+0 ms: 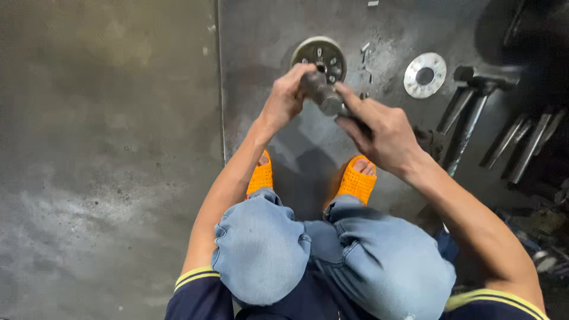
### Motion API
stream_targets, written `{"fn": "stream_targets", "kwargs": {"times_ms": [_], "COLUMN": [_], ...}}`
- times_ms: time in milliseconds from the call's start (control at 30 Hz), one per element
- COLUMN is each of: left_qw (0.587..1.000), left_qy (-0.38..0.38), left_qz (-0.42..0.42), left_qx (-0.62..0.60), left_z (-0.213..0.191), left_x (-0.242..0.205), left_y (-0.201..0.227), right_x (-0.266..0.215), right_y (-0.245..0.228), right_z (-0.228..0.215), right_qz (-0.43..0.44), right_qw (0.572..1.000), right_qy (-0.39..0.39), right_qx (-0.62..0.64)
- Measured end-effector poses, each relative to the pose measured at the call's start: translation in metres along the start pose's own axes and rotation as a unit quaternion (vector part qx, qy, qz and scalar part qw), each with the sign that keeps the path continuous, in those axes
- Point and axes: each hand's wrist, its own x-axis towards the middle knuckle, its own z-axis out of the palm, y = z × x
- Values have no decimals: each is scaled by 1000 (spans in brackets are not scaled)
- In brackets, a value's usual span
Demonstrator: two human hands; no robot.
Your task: The person places a circular metal part on a workbench, unpacks small black cylindrical pieces from a plastic bag, and inserts them into holes in the part. They use a metal rod and hammer to tap the pieces into place, repeating the process for several holes. The person then wipes the part with a cloth and picks up a metal flange.
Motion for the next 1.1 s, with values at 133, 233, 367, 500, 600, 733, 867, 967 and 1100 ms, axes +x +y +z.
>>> {"fn": "stream_targets", "kwargs": {"times_ms": [133, 233, 367, 500, 600, 733, 867, 967, 1100], "left_qw": [999, 997, 992, 991, 996, 998, 1000, 999, 999], "left_qy": [3, 45, 86, 88, 65, 48, -5, -27, -25], "left_qz": [-8, -36, -56, -63, -33, -16, -26, -38, 21], "left_qx": [48, -47, -79, -81, -47, -43, 7, -2, 14], "left_z": [3, -1, -12, -4, 4, 8, 6, 2, 0], "left_x": [-6, -5, -7, -10, -10, -5, -2, -2, 0], "left_y": [-1, -6, 2, 2, -7, -10, -3, 1, -3], "right_x": [1, -8, -24, -34, -35, -34, -29, -45, -4], "right_y": [-25, -22, -5, 7, 8, -1, -32, -27, 2], "right_z": [-19, -24, -18, -8, -6, -14, -42, -35, -7], "right_qz": [40, 54, 108, 121, 112, 108, 82, 120, 41], "right_qw": [999, 994, 987, 984, 984, 985, 993, 992, 994], "right_qy": [-19, 24, 49, 52, 60, 68, 67, 43, -93], "right_qx": [24, 88, 112, 116, 124, 119, 46, -1, -49]}}
